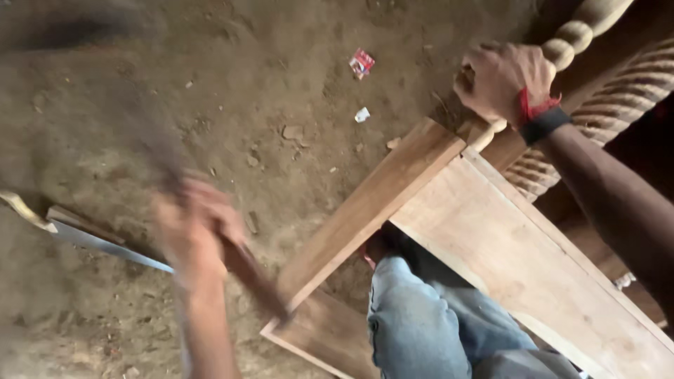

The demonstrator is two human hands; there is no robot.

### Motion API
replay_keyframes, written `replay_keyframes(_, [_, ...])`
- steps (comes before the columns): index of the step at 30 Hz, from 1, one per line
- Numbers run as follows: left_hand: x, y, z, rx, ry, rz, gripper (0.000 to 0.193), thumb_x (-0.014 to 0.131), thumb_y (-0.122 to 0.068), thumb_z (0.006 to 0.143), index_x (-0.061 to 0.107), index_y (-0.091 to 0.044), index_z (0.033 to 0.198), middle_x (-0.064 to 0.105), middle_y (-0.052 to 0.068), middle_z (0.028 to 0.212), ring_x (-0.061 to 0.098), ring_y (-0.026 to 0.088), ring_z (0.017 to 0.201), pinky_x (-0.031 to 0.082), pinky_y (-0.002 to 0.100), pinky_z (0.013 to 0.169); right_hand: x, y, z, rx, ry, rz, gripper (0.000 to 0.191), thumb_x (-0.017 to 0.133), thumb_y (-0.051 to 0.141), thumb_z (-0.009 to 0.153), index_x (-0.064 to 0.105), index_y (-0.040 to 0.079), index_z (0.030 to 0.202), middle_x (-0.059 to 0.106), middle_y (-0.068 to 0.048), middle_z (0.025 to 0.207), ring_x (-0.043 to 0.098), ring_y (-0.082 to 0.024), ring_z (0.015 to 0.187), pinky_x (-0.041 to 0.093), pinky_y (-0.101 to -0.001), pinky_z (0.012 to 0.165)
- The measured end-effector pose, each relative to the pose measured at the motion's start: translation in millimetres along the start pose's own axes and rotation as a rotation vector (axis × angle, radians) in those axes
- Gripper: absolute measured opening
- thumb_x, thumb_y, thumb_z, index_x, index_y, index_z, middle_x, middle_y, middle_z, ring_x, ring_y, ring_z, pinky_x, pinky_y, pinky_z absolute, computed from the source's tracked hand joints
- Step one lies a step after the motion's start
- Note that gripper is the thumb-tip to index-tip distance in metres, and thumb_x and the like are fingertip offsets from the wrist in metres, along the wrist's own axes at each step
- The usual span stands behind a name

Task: The person sits on the ground and uses a hammer to drive nails into a wooden furniture frame, securing a flat panel to the structure. The person repeatedly positions nails and strikes them with the hammer along the edges of the frame.

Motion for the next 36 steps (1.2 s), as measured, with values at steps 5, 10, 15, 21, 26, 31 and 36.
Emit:
replay_keyframes(5, [69.5,59.7,-30.2,-0.290,0.240,-0.345,0.028,0.062,-0.045,0.107,0.050,-0.020,0.110,0.051,-0.006,0.071,0.046,0.007,0.051,0.042,0.024,0.044,-4.3,0.5,4.3,0.061,0.047,-0.043,0.032,0.067,0.038,0.098,0.069,0.010,0.082,0.072,-0.007,0.087,0.068,-0.032,0.073,0.053,-0.0453,0.064])
replay_keyframes(10, [58.6,66.8,-64.3,-0.519,0.507,0.563,0.034,0.060,-0.006,0.085,0.059,-0.018,0.117,0.061,-0.006,0.075,0.056,0.007,0.053,0.044,0.025,0.042,-4.4,2.4,6.8,0.061,0.114,-0.081,0.028,0.066,0.038,0.091,0.070,0.010,0.088,0.072,-0.010,0.086,0.069,-0.032,0.071,0.053,-0.0455,0.060])
replay_keyframes(15, [12.3,-18.6,-9.1,0.099,0.008,-0.059,0.030,0.049,-0.034,0.113,0.053,-0.013,0.091,0.049,-0.007,0.061,0.046,0.005,0.042,0.036,0.023,0.032,-3.5,3.5,6.7,0.048,0.071,-0.063,0.024,0.066,0.036,0.088,0.072,0.012,0.087,0.072,-0.009,0.088,0.070,-0.031,0.073,0.053,-0.0454,0.059])
replay_keyframes(21, [116.1,72.7,-82.6,0.339,0.627,0.877,0.053,0.069,-0.033,0.100,0.053,0.005,0.133,0.063,0.031,0.118,0.062,0.044,0.114,0.050,0.049,0.094,1.3,0.4,4.9,0.042,0.121,-0.092,0.029,0.064,0.040,0.093,0.071,0.012,0.088,0.072,-0.009,0.084,0.069,-0.030,0.072,0.053,-0.0441,0.059])
replay_keyframes(26, [11.9,41.2,-31.4,-0.282,0.317,-0.145,0.026,0.067,-0.032,0.105,0.061,-0.007,0.114,0.056,-0.002,0.078,0.055,0.004,0.060,0.044,0.022,0.046,7.8,-2.0,3.9,0.063,0.143,-0.073,0.028,0.066,0.040,0.089,0.071,0.013,0.087,0.072,-0.007,0.086,0.069,-0.028,0.067,0.054,-0.0429,0.057])
replay_keyframes(31, [-14.4,10.1,3.9,-0.015,-0.315,0.018,0.030,0.067,-0.039,0.106,0.056,-0.012,0.100,0.055,-0.004,0.067,0.048,0.008,0.051,0.040,0.028,0.042,8.6,-3.4,7.2,0.058,0.118,-0.073,0.025,0.065,0.037,0.092,0.072,0.013,0.086,0.071,-0.006,0.086,0.070,-0.026,0.073,0.054,-0.0427,0.058])
replay_keyframes(36, [76.8,17.7,-38.6,0.020,0.447,0.753,0.025,0.069,-0.034,0.099,0.068,-0.009,0.101,0.065,-0.004,0.073,0.061,0.002,0.063,0.047,0.022,0.052,-1.1,-1.0,6.6,0.018,0.066,-0.041,0.027,0.067,0.036,0.094,0.070,0.010,0.087,0.071,-0.007,0.086,0.069,-0.029,0.075,0.054,-0.0435,0.063])
Point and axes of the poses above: each hand's wrist, its own z-axis towards the middle knuckle, its own x-axis out of the palm, y = z × x, the point moved 6 cm from there along z, towards the middle knuckle
